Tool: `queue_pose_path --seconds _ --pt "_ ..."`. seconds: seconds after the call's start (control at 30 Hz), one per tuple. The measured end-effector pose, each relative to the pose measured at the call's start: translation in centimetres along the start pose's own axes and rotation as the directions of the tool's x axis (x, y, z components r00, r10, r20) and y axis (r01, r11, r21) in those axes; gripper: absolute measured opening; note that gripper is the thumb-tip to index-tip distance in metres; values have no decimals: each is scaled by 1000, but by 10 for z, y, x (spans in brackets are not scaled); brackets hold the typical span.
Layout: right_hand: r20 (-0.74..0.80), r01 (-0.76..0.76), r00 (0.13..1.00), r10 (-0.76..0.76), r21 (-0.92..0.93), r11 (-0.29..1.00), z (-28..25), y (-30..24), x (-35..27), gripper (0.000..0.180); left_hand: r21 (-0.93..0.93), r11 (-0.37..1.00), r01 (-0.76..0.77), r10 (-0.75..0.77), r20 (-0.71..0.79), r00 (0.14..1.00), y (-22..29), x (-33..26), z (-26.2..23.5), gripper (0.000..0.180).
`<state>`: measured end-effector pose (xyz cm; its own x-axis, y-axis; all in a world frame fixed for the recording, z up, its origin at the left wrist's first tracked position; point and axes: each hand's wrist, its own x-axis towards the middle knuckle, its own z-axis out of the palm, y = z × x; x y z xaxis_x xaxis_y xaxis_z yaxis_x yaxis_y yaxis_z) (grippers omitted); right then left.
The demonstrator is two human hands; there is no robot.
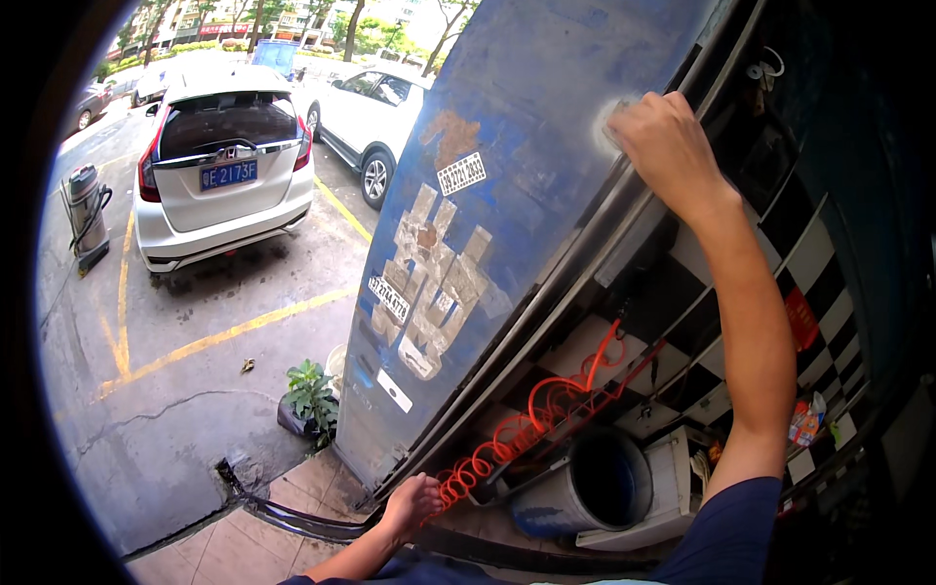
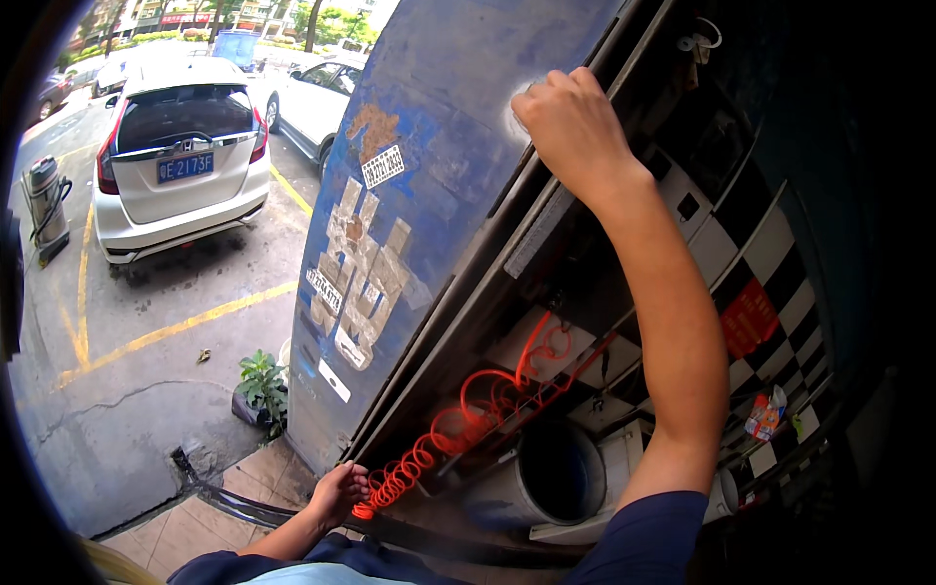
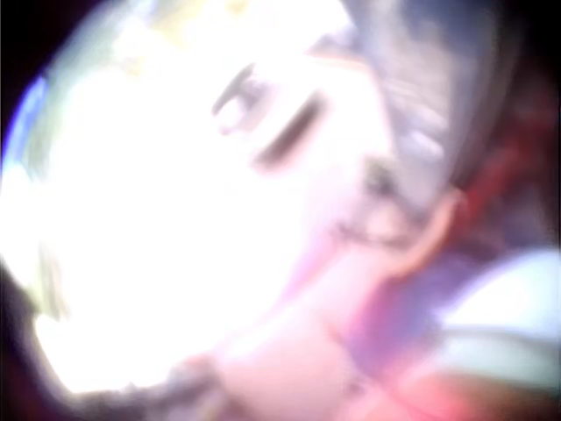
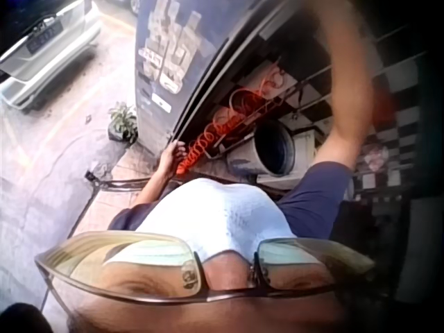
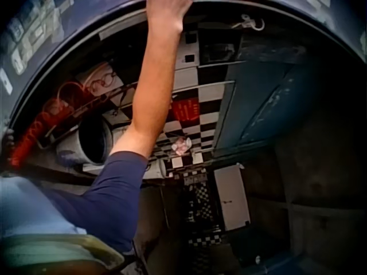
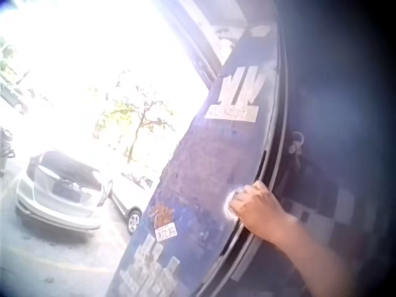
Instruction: The person removes floor mats from a white car, carries them into a garage, and sprays them with a cleaning solution from a yellow spray bottle. The person then refills the spray bottle from a bucket of water.
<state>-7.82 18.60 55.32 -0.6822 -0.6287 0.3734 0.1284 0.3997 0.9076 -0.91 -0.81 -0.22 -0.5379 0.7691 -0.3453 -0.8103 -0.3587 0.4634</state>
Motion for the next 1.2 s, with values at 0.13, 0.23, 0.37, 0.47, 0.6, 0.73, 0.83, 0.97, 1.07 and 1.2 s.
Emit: queue_pose_path --seconds 0.13,0.23,0.37,0.47,0.6,0.73,0.83,0.97,1.07,1.2 --pt "-31 24 999 -25 -39 999 2 -1 0 12 -9 1000 12 -12 20 1000 -7 0 7 31" --pt "-63 10 998 -10 1 1000 4 0 0 12 -4 1000 3 -3 29 1000 -7 -4 8 31" --pt "-21 -22 1000 21 -14 1000 2 -3 -1 12 19 1000 -4 4 32 999 -6 -9 14 32" --pt "-25 -50 998 51 20 999 -1 -4 -3 12 20 1000 -20 20 18 1000 -9 -11 11 31" --pt "-69 -154 985 160 84 984 -5 -8 -1 10 10 1000 -19 19 -5 1000 -9 -15 5 31" --pt "-31 -167 984 173 139 976 -11 -9 -2 7 8 1000 -28 28 2 1000 -11 -16 4 32" --pt "5 -169 986 169 117 979 -8 -5 -1 10 5 1000 -27 27 9 1000 -11 -16 5 32" --pt "-29 -73 997 75 80 994 -1 0 0 13 5 999 -36 36 21 999 -13 -13 2 33" --pt "-57 -50 997 54 73 996 2 2 0 14 7 1000 -27 27 25 999 -15 -12 0 33" --pt "9 -53 999 53 35 998 0 2 4 13 4 1000 -11 11 31 999 -14 -10 -1 32"
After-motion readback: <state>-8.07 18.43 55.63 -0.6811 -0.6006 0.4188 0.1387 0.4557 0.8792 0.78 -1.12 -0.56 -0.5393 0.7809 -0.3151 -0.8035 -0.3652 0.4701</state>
